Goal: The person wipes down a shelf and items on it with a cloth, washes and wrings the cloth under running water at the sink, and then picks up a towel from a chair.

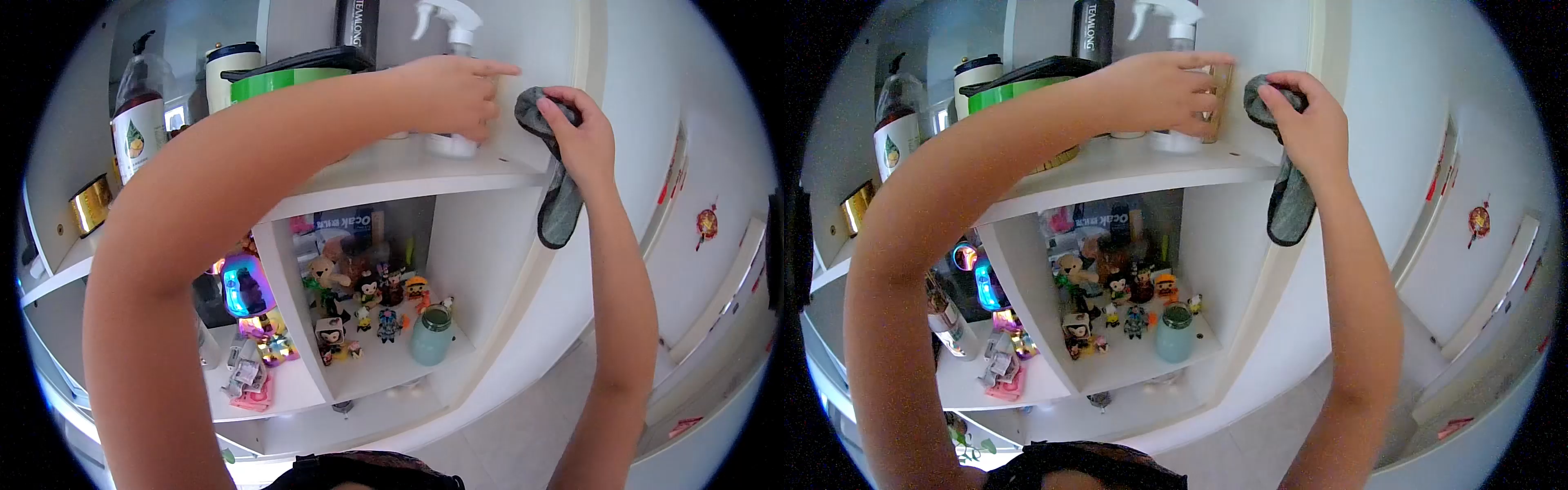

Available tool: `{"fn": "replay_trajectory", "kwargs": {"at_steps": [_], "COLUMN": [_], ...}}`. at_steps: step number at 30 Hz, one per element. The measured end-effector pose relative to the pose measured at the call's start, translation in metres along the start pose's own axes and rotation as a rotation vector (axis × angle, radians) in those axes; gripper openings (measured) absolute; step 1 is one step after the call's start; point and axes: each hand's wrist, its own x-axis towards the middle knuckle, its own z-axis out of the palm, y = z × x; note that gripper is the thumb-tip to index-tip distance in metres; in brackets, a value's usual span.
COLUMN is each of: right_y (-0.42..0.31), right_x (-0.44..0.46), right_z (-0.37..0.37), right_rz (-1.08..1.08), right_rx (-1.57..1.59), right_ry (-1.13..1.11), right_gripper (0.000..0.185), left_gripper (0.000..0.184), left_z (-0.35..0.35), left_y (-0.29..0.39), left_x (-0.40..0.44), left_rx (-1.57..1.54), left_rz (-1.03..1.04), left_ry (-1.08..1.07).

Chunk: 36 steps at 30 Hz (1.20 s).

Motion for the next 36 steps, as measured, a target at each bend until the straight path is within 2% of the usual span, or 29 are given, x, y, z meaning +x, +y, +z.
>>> {"fn": "replay_trajectory", "kwargs": {"at_steps": [2,3,5,7,9,13,17,20,22,26,29,35,36], "right_y": [0.0,-0.001,-0.01,-0.015,-0.015,-0.009,-0.002,0.003,0.005,0.013,0.017,0.012,0.011], "right_x": [0.011,0.016,0.021,0.022,0.029,0.043,0.044,0.04,0.044,0.046,0.054,0.065,0.065], "right_z": [0.005,0.011,0.026,0.031,0.047,0.056,0.063,0.068,0.074,0.081,0.08,0.1,0.1], "right_rz": [-0.028,-0.028,-0.062,-0.037,-0.014,0.028,0.093,0.101,0.094,0.1,0.019,-0.029,-0.028], "right_rx": [-0.264,-0.264,-0.631,-0.611,-0.836,-0.633,-0.547,-0.385,-0.342,-0.25,-0.237,-0.846,-0.844], "right_ry": [-0.188,-0.189,-0.264,-0.3,-0.527,-0.717,-0.732,-0.701,-0.794,-0.832,-0.924,-0.803,-0.799], "right_gripper": [0.039,0.039,0.041,0.04,0.038,0.036,0.037,0.039,0.043,0.045,0.046,0.043,0.043], "left_gripper": [0.022,0.023,0.023,0.022,0.021,0.02,0.022,0.025,0.024,0.023,0.023,0.026,0.027], "left_z": [-0.011,-0.017,-0.024,-0.03,-0.034,-0.043,-0.048,-0.049,-0.051,-0.051,-0.048,-0.043,-0.043], "left_y": [0.005,0.007,0.011,0.012,0.014,0.016,0.017,0.016,0.015,0.011,0.01,0.013,0.013], "left_x": [-0.016,-0.022,-0.034,-0.041,-0.049,-0.055,-0.058,-0.057,-0.057,-0.053,-0.053,-0.054,-0.055], "left_rx": [0.004,0.016,0.021,0.1,0.099,0.044,0.036,0.01,-0.036,-0.147,-0.203,-0.268,-0.268], "left_rz": [-0.045,-0.085,-0.128,-0.139,-0.157,-0.183,-0.201,-0.214,-0.231,-0.272,-0.287,-0.314,-0.305], "left_ry": [0.006,-0.073,-0.146,-0.324,-0.354,-0.396,-0.347,-0.438,-0.422,-0.397,-0.305,-0.299,-0.326]}}
